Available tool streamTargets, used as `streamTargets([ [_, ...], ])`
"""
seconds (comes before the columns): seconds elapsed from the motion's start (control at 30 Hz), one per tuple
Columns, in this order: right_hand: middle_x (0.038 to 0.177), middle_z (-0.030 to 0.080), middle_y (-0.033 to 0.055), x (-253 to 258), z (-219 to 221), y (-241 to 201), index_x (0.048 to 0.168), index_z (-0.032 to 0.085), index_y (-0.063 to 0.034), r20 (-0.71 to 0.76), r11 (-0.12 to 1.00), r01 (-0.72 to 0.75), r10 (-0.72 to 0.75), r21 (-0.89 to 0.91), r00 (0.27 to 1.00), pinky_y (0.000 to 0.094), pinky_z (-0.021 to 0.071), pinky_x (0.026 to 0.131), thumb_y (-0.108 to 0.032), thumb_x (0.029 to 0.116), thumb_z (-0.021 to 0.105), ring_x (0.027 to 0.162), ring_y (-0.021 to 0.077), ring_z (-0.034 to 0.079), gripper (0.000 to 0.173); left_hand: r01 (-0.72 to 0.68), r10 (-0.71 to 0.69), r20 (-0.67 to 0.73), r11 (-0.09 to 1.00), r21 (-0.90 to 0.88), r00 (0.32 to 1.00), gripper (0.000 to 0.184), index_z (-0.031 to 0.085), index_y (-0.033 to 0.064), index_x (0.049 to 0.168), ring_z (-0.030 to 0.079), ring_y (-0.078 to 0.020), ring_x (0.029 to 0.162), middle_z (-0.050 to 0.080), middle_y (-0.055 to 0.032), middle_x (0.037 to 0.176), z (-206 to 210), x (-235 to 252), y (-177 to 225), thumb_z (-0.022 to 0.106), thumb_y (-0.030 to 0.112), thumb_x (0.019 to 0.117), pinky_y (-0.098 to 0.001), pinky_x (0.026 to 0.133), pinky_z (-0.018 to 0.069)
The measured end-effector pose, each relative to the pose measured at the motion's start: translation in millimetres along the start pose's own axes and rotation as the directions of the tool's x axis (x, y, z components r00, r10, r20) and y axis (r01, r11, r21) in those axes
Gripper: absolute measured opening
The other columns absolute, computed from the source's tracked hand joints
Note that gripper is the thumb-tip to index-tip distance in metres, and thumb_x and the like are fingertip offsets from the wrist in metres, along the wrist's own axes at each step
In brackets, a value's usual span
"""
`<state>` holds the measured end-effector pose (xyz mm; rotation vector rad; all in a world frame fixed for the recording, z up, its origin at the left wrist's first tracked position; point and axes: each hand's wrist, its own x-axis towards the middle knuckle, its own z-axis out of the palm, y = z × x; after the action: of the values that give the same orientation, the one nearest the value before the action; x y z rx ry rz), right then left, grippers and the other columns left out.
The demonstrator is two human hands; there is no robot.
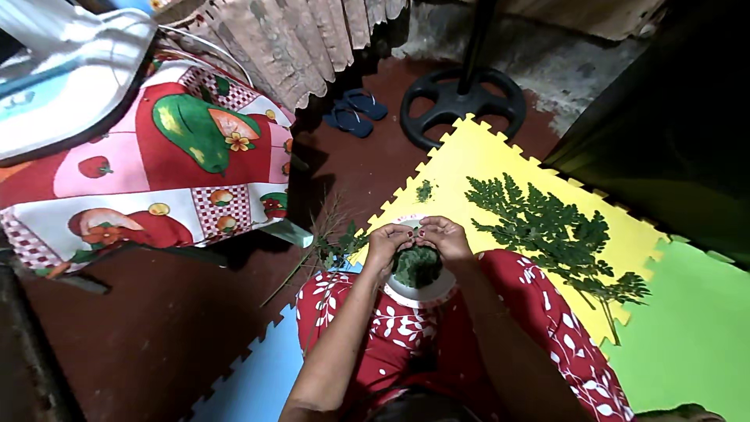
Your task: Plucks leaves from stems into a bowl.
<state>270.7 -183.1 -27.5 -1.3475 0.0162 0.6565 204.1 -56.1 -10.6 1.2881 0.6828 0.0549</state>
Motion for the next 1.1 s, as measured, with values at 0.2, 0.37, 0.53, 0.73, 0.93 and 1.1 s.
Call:
streamTargets([
  [0.2, 0.087, 0.067, 0.0086, 7, -10, -2, 0.112, 0.06, 0.01, -0.075, 1.0, 0.024, -0.025, -0.013, 0.997, 0.0262, 0.0597, 0.07, 0.015, 0.0917, 0.059, 0.071, 0.0106, 0.067, 0.021, 0.007, -0.005, -0.023, 0.997, 0.079, 1.0, 0.006, 0.064, -0.0084, 0.097, 0.065, -0.0063, 0.071, 0.067, -0.0047, 0.084, -14, 2, -3, 0.061, -0.011, 0.0931, -0.0219, 0.072, 0.0572],
  [0.37, 0.087, 0.067, 0.0086, 7, -5, 0, 0.115, 0.06, 0.0108, -0.028, 0.999, 0.018, -0.019, -0.051, 0.999, 0.026, 0.0591, 0.071, 0.013, 0.0931, 0.059, 0.072, 0.0105, 0.067, 0.022, -0.075, -0.004, 0.156, 0.864, 0.498, 0.988, 0.037, 0.062, -0.0075, 0.128, 0.063, -0.0161, 0.102, 0.066, -0.0183, 0.12, -20, 3, -2, 0.07, 0.003, 0.0938, -0.031, 0.094, 0.0502],
  [0.53, 0.088, 0.068, 0.0093, 6, -1, 2, 0.118, 0.059, 0.0104, 0.012, 0.994, 0.015, -0.014, -0.109, 1.0, 0.0264, 0.0585, 0.071, 0.012, 0.0923, 0.061, 0.072, 0.0103, 0.067, 0.026, -0.148, 0.112, 0.116, 0.918, 0.368, 0.987, 0.028, 0.066, -0.0086, 0.12, 0.066, -0.0108, 0.096, 0.07, -0.0164, 0.111, -4, 2, -3, 0.069, 0.0, 0.0937, -0.0269, 0.09, 0.0531],
  [0.73, 0.085, 0.068, 0.0075, 10, -5, 3, 0.114, 0.059, 0.011, -0.039, 0.993, 0.062, -0.066, -0.105, 0.997, 0.025, 0.0591, 0.071, 0.015, 0.0911, 0.061, 0.07, 0.009, 0.067, 0.024, -0.138, 0.132, 0.041, 0.915, 0.38, 0.99, 0.009, 0.07, -0.0064, 0.1, 0.062, -0.0036, 0.078, 0.07, -0.0054, 0.088, -12, 8, -5, 0.069, -0.002, 0.0922, -0.0229, 0.078, 0.0524],
  [0.93, 0.087, 0.068, 0.0086, 11, -2, 3, 0.115, 0.059, 0.0104, -0.028, 0.994, 0.036, -0.04, -0.102, 0.999, 0.0252, 0.0591, 0.072, 0.014, 0.0918, 0.061, 0.071, 0.0091, 0.067, 0.024, -0.145, 0.113, 0.095, 0.855, 0.497, 0.989, 0.029, 0.065, -0.0061, 0.124, 0.063, -0.0121, 0.094, 0.068, -0.0145, 0.108, -18, 11, -6, 0.064, 0.008, 0.0991, -0.0289, 0.089, 0.0508],
  [1.1, 0.091, 0.068, 0.0105, 10, -3, 8, 0.115, 0.061, 0.0111, 0.048, 0.982, 0.042, -0.034, -0.185, 0.998, 0.0252, 0.0591, 0.074, 0.011, 0.0928, 0.061, 0.075, 0.0094, 0.068, 0.022, -0.171, 0.078, 0.178, 0.786, 0.594, 0.981, 0.022, 0.068, -0.0073, 0.111, 0.064, -0.0155, 0.094, 0.07, -0.0154, 0.103, -8, 11, -5, 0.054, 0.009, 0.1044, -0.0324, 0.091, 0.0508],
])
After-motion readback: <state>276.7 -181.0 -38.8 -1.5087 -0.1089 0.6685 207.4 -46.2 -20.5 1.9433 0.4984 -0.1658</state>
